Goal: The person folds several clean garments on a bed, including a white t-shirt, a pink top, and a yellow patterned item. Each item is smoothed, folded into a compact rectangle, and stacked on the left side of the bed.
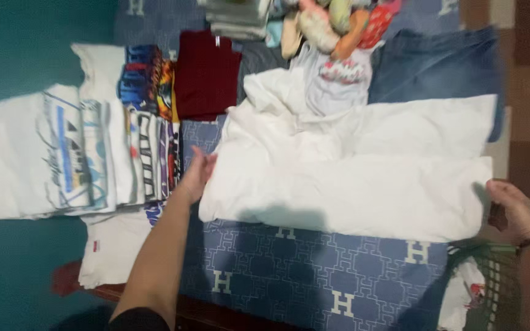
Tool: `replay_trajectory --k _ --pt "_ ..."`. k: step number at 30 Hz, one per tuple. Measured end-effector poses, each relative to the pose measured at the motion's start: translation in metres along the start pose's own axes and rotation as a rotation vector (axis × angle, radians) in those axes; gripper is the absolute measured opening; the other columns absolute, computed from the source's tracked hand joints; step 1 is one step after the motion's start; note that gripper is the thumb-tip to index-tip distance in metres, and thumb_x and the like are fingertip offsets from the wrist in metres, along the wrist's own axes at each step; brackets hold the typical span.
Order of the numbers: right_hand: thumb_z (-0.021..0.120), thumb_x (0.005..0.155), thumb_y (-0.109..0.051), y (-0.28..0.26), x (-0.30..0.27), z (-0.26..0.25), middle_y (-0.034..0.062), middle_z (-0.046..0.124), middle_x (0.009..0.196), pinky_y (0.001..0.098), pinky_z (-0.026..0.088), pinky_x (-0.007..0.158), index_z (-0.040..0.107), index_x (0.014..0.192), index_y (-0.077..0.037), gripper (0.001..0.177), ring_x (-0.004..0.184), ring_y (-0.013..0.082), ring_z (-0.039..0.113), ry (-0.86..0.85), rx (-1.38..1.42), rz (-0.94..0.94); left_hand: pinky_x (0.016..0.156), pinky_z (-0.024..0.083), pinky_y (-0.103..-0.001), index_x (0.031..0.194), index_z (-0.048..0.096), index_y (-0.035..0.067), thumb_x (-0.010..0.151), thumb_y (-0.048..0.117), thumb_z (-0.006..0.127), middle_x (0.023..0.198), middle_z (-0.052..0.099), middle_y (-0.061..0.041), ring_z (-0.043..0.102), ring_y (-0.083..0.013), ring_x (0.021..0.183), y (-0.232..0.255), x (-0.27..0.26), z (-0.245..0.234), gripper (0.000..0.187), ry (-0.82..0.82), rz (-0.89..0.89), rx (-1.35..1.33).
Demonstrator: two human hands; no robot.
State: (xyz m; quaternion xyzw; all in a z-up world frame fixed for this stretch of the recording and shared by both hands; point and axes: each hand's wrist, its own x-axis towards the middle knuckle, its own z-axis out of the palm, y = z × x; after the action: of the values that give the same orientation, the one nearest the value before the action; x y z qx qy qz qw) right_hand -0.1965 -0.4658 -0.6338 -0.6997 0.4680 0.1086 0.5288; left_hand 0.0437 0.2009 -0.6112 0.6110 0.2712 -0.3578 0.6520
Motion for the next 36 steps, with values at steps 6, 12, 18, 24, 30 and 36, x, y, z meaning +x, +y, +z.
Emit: replay_trajectory --k 6,12,18,24,30,36 --pt "0.064 0.104 -0.033 0.058 0.011 0.021 0.0294 0.068 0.112 0.0535 0.052 0.091 0.057 0.13 0.006 0.047 0.103 0.0393 0.067 -0.009 -0.071 0.254 0.109 0.042 -0.041 0.146 0.046 -0.002 0.092 0.063 0.063 0.146 0.051 -0.023 0.053 -0.029 0.131 -0.062 0.008 -0.033 0.086 0.238 -0.055 0.681" --pt "0.058 0.101 -0.036 0.074 0.006 0.018 0.0317 0.06 0.129 0.0591 0.047 0.094 0.045 0.147 0.002 0.062 0.122 0.0407 0.058 -0.128 -0.003 0.283 0.091 0.057 -0.037 0.138 0.06 0.0 0.084 0.034 0.077 0.121 0.074 -0.018 0.072 -0.0244 0.102 -0.07 -0.005 -0.051 0.066 0.071 -0.167 0.426" --pt "0.055 0.105 -0.039 0.081 0.03 -0.015 0.0366 0.058 0.125 0.0691 0.048 0.094 0.039 0.156 -0.004 0.064 0.12 0.0513 0.057 -0.194 0.049 0.313 0.089 0.059 -0.035 0.137 0.052 0.004 0.089 0.031 0.072 0.119 0.072 -0.016 0.072 -0.023 0.103 -0.052 -0.01 -0.058 0.059 0.082 -0.091 0.229" --pt "0.068 0.096 -0.041 0.126 0.035 -0.031 0.0236 0.075 0.104 0.0546 0.05 0.091 0.067 0.124 0.005 0.054 0.104 0.0313 0.067 -0.112 -0.347 0.303 0.086 0.058 -0.036 0.129 0.062 0.002 0.089 0.028 0.072 0.112 0.076 -0.019 0.073 -0.0236 0.097 -0.046 -0.049 -0.056 0.049 0.05 -0.14 0.595" --pt "0.069 0.103 -0.043 0.14 0.008 -0.04 0.0391 0.075 0.1 0.0769 0.051 0.081 0.071 0.127 0.004 0.053 0.091 0.0572 0.069 -0.043 -0.346 0.316 0.078 0.056 -0.033 0.115 0.072 0.006 0.094 0.031 0.067 0.098 0.078 -0.014 0.072 -0.0216 0.085 -0.041 -0.058 -0.071 0.034 0.165 -0.183 0.879" --pt "0.07 0.089 -0.035 0.145 -0.041 -0.035 0.0126 0.077 0.113 0.0477 0.047 0.09 0.067 0.13 -0.009 0.05 0.106 0.022 0.066 -0.198 -0.338 0.223 0.068 0.053 -0.033 0.104 0.072 0.002 0.092 0.027 0.073 0.088 0.075 -0.01 0.065 -0.0173 0.073 -0.077 -0.062 -0.103 0.028 0.143 -0.049 0.837"
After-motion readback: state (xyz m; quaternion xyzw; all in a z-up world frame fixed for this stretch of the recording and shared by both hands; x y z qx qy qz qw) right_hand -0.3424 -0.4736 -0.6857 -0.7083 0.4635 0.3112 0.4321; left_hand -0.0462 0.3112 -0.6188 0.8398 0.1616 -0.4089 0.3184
